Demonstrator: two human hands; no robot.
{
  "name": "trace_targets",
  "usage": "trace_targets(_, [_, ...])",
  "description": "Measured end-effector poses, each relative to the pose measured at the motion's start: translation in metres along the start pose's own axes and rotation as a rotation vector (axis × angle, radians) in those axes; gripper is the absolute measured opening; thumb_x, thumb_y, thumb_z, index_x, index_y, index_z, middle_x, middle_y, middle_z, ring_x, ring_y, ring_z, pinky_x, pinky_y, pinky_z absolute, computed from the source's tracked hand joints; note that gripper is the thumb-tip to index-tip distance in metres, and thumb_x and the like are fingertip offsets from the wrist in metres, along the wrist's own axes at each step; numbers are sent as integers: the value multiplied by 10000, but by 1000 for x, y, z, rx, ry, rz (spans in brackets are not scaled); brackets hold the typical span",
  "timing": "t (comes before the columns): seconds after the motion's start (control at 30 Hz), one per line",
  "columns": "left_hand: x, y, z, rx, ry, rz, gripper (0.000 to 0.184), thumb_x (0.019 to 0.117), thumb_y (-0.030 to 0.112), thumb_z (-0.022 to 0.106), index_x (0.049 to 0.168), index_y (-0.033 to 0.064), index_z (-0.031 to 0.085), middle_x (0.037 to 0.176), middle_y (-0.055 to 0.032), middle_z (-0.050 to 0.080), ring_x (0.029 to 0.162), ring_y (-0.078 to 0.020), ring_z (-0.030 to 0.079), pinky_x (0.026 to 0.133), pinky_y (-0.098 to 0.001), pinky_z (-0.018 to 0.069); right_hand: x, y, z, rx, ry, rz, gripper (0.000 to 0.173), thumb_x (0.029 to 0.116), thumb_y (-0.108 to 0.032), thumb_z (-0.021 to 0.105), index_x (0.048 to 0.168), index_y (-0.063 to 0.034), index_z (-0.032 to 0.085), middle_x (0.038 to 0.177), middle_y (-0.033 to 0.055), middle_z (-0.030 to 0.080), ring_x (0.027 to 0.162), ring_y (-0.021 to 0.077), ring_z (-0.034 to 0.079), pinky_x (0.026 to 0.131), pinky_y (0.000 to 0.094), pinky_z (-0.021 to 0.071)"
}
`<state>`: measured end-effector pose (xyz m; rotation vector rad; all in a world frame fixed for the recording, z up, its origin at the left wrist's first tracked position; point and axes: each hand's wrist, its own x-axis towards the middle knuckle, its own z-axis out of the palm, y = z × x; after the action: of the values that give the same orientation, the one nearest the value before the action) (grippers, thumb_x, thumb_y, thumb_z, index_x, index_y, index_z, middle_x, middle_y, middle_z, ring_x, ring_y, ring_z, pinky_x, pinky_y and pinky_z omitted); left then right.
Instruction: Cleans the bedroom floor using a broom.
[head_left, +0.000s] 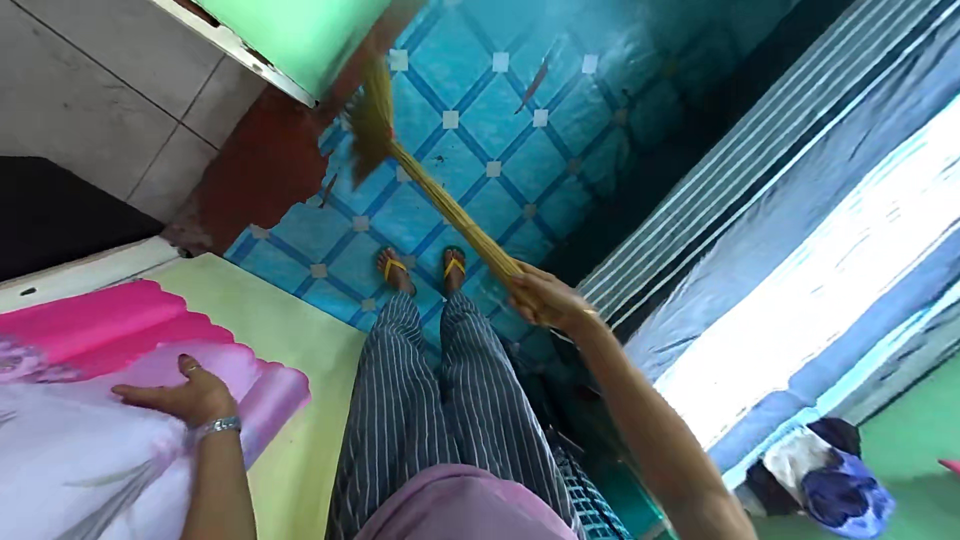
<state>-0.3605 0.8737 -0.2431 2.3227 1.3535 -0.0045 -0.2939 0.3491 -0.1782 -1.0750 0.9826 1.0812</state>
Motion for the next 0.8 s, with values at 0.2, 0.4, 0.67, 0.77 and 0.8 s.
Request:
trace_targets(0.2, [8,25,21,27,-73,135,884,1004,197,620,1573,-137,32,1643,-368,80,1569,-374,132,1270,-385,150,124,28,37,525,-88,-17,293,1086,-417,411,1222,-172,499,740,17,572,499,80,536,441,205,474])
trace_targets(0.4, [26,56,45,-37,-151,244,886,1003,158,607,1576,-127,-6,1655,-351,43,1576,-370,105,1272,-408,160,-31,70,-17,456,12,-37,369,1098,-330,370,1423,-160,414,724,7,575,471,40,506,417,162,451])
trace_targets(0.67, [17,85,48,-73,-167,211,863,1018,126,582,1571,-130,-30,1658,-343,52,1583,-337,99,1278,-362,112,-144,94,-80,-209,513,-211,785,944,-275,533,1636,-149,183,797,36,655,475,110,569,414,276,509])
trace_targets(0.77, [11,89,39,-105,-160,140,824,1045,165,558,1568,-139,-1,1646,-353,106,1574,-340,136,1276,-356,112,-80,73,-94,-322,653,-120,674,1037,-254,505,1631,-149,206,958,136,620,613,172,572,567,365,524])
trace_targets(0.8, [9,92,34,-121,-168,102,808,1061,193,535,1570,-134,-1,1644,-351,116,1572,-338,146,1275,-357,120,-53,61,-93,-336,677,-95,638,1063,-250,501,1626,-143,222,1012,178,625,667,208,586,623,399,531])
